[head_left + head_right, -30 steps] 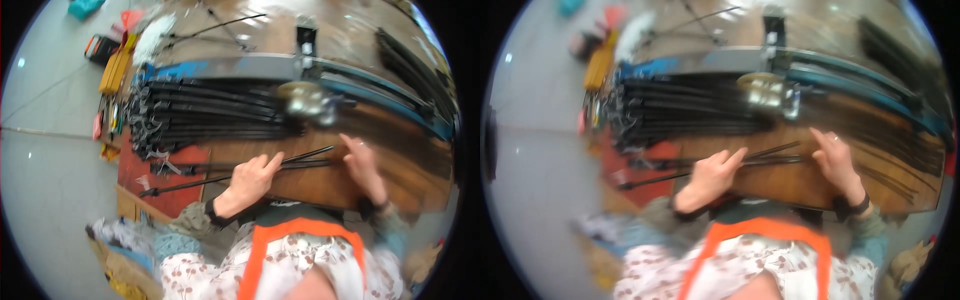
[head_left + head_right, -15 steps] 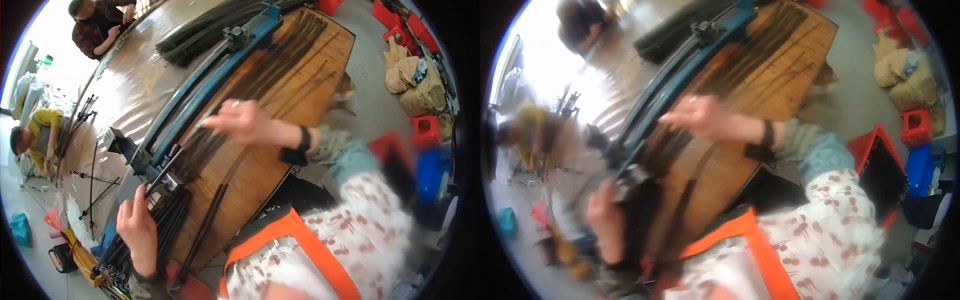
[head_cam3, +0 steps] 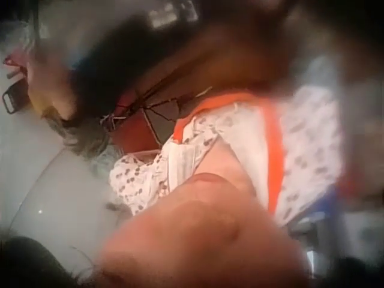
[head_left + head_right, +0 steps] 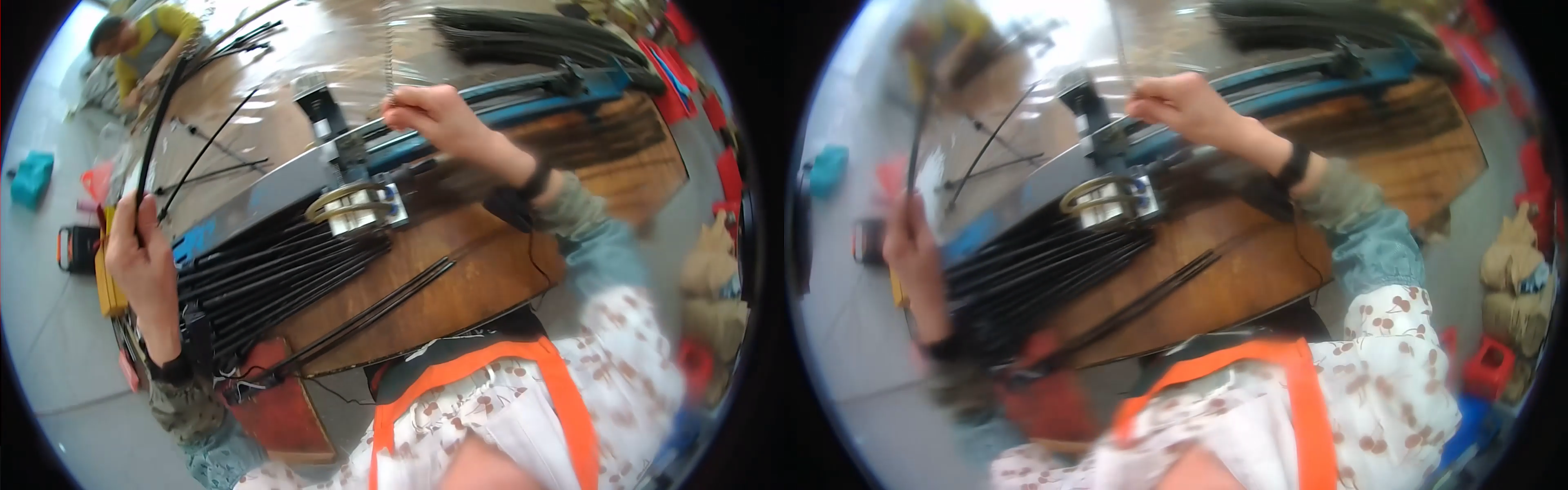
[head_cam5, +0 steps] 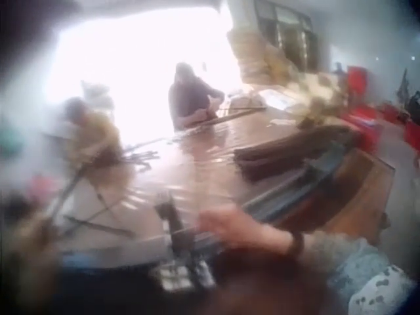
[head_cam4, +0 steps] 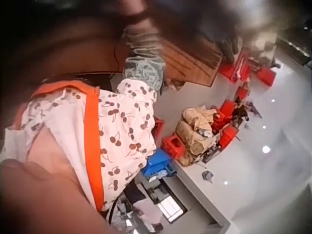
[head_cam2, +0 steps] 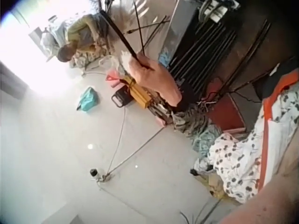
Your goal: The person is assembling black cables by aligning them in a metal jig.
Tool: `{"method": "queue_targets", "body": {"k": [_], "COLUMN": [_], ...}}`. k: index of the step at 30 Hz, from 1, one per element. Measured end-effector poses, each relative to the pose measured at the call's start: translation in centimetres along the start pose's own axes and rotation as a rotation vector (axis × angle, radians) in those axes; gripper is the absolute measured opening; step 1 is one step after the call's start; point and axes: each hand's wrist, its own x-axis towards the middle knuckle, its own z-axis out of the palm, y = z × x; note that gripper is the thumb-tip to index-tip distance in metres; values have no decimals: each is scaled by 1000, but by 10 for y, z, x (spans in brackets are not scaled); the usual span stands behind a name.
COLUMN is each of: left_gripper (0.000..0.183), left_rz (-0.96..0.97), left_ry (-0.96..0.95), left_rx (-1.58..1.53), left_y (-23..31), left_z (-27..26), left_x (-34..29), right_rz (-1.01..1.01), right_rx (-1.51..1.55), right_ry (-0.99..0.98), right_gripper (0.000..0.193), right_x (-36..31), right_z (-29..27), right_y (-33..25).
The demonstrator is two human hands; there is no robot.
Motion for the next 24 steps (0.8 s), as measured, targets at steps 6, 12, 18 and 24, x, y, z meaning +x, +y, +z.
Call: {"method": "queue_targets", "body": {"k": [6,12,18,24], "left_gripper": [19,18,13,17], "left_rz": [-124,-147,-79,-97], "left_ry": [-59,-116,-33,-138], "left_rx": [92,53,-62,66], "left_y": [-30,-43,-56,-83], "left_z": [-27,-37,-2,-3], "left_x": [-57,-90,-72,-75], "right_rz": [-220,-182,-289,-448], "right_rx": [5,13,-349,-843], "right_ry": [-133,-246,-474,-123], "right_gripper": [13,16,10,8], "right_x": [64,70,84,43], "right_z": [61,66,90,-13], "right_y": [-3,-20,-13,27]}}
